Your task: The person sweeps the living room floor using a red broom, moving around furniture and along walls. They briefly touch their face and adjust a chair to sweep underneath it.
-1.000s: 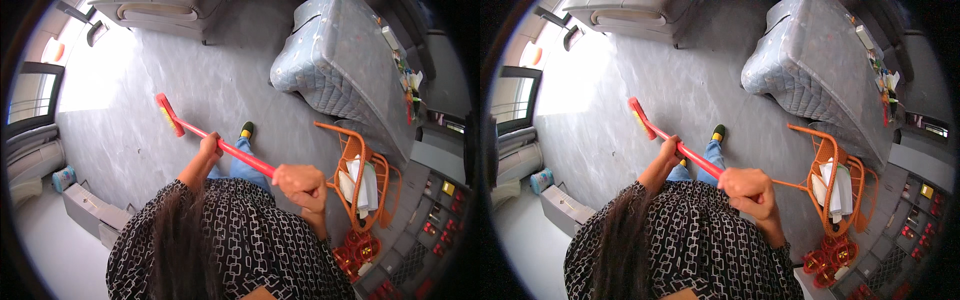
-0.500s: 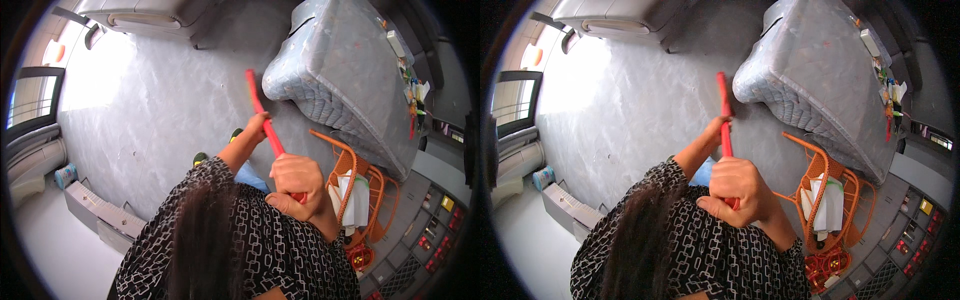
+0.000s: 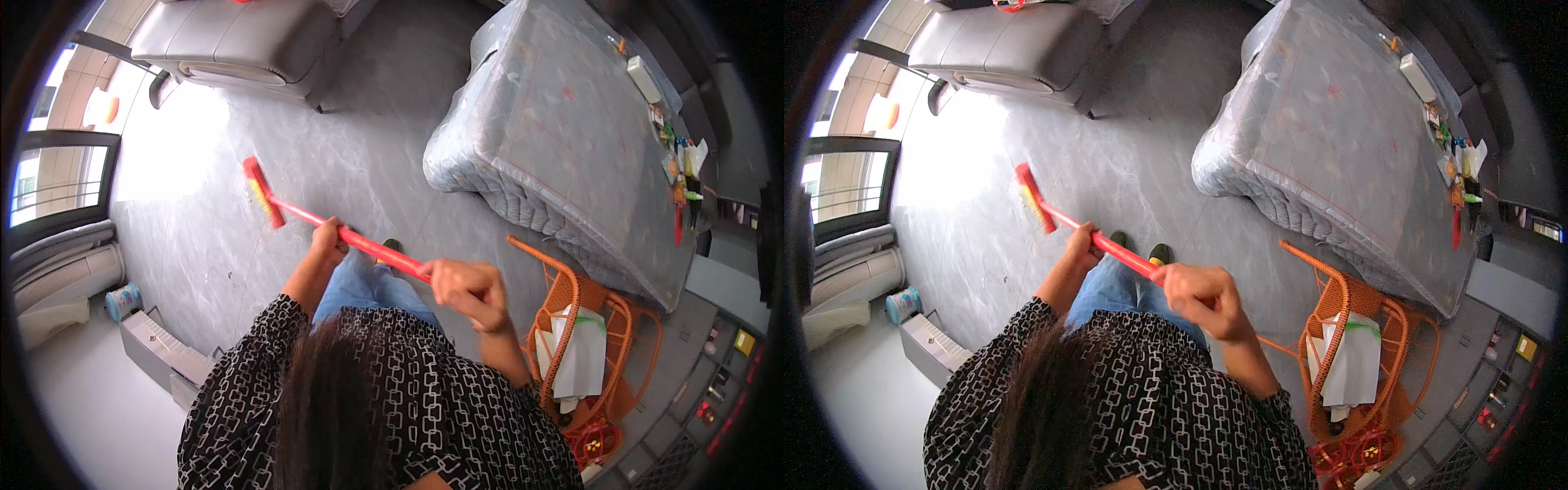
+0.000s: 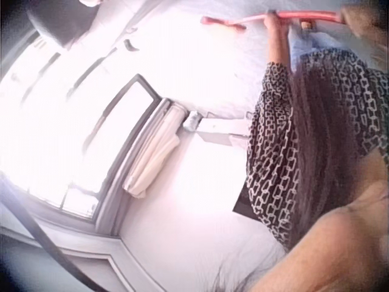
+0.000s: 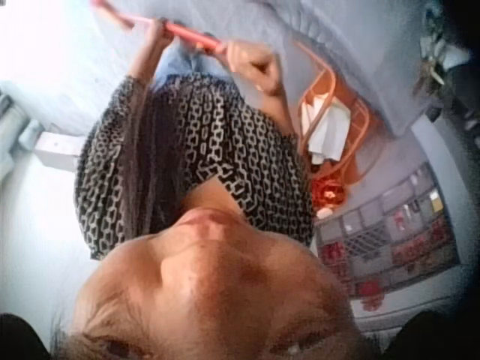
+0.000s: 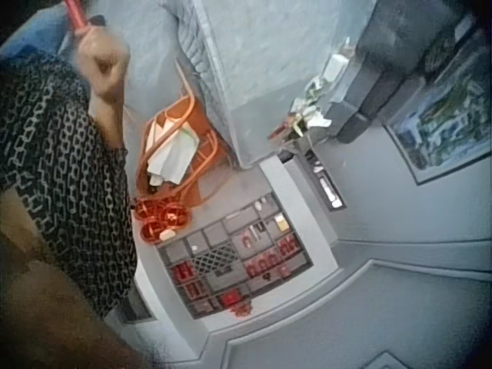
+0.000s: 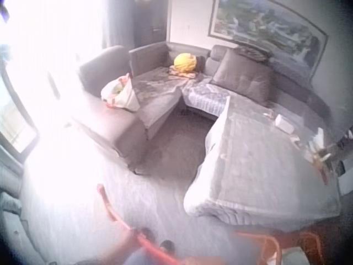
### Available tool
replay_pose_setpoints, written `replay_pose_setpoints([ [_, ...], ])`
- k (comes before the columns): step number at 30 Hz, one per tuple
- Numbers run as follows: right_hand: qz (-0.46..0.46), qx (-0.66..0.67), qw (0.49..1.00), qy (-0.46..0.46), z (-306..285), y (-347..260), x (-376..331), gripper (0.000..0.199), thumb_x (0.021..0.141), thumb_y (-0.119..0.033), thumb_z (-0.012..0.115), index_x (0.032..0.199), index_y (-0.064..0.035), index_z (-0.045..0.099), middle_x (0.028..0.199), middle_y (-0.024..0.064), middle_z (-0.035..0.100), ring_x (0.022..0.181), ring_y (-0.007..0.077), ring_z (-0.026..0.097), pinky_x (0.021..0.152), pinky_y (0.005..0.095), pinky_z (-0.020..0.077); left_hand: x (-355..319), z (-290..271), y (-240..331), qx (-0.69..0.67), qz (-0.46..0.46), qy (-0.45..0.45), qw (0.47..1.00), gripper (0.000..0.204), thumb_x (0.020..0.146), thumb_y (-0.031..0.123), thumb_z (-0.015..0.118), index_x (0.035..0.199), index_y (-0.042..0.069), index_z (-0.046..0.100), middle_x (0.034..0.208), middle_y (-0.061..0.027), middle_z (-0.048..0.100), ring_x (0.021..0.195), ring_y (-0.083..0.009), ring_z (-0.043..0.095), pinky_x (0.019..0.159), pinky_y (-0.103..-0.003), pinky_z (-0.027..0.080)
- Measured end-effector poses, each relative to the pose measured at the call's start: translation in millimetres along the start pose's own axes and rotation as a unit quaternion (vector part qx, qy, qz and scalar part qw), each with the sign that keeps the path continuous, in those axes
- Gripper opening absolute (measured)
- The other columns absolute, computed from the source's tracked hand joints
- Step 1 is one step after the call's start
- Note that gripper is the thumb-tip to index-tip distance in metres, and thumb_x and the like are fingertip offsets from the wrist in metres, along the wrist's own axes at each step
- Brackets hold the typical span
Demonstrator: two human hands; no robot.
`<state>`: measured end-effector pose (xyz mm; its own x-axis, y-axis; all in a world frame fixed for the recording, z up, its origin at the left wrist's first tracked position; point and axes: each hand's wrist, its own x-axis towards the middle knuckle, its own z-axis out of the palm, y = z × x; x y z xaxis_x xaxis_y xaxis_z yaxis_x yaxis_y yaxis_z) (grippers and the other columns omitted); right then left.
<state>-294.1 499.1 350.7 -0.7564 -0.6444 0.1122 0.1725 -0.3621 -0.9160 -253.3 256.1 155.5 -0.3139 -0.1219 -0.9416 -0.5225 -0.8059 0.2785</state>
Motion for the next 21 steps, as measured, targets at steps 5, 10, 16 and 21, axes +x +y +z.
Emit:
replay_pose_setpoints([
  [5,-0.084,-0.145,0.973,-0.156,16,-96,42,0.033,0.062,-0.006,0.063,0.047,-0.0063,0.034,0.047,0.0038,0.035,0.045,0.0229,0.039,0.055,0.0356,0.0412,-9,93,-6,-0.075,-0.071,-0.2,0.974,0.011,0.077,0.013,0.051,0.068,0.01,0.046,0.056,-0.0011,0.047,0.048,-0.0128,0.043,0.046,-0.022,0.038],
  [10,-0.099,-0.326,0.922,-0.186,27,-84,106,0.033,0.064,-0.007,0.066,0.051,-0.0073,0.035,0.051,0.0059,0.031,0.045,0.0253,0.036,0.047,0.0357,0.0309,28,195,20,-0.06,-0.085,-0.27,0.957,0.011,0.079,0.013,0.054,0.072,0.008,0.048,0.06,-0.0006,0.049,0.05,-0.0123,0.044,0.047,-0.025,0.039],
  [16,-0.03,-0.351,0.927,-0.126,-8,-25,184,0.033,0.067,-0.006,0.062,0.049,-0.0059,0.034,0.049,0.0055,0.032,0.046,0.0245,0.034,0.051,0.0332,0.0303,102,234,88,0.082,-0.056,-0.219,0.971,0.009,0.079,0.014,0.055,0.075,0.006,0.051,0.06,-0.0026,0.049,0.05,-0.0137,0.046,0.046,-0.025,0.038],
  [21,-0.001,-0.19,0.97,-0.15,-10,-21,243,0.034,0.067,-0.006,0.062,0.049,-0.0056,0.033,0.047,0.0057,0.03,0.044,0.0242,0.032,0.049,0.0343,0.0303,110,170,122,-0.006,-0.092,-0.113,0.989,0.015,0.078,0.016,0.052,0.066,0.009,0.047,0.052,-0.0011,0.047,0.044,-0.0138,0.042,0.043,-0.027,0.038],
])
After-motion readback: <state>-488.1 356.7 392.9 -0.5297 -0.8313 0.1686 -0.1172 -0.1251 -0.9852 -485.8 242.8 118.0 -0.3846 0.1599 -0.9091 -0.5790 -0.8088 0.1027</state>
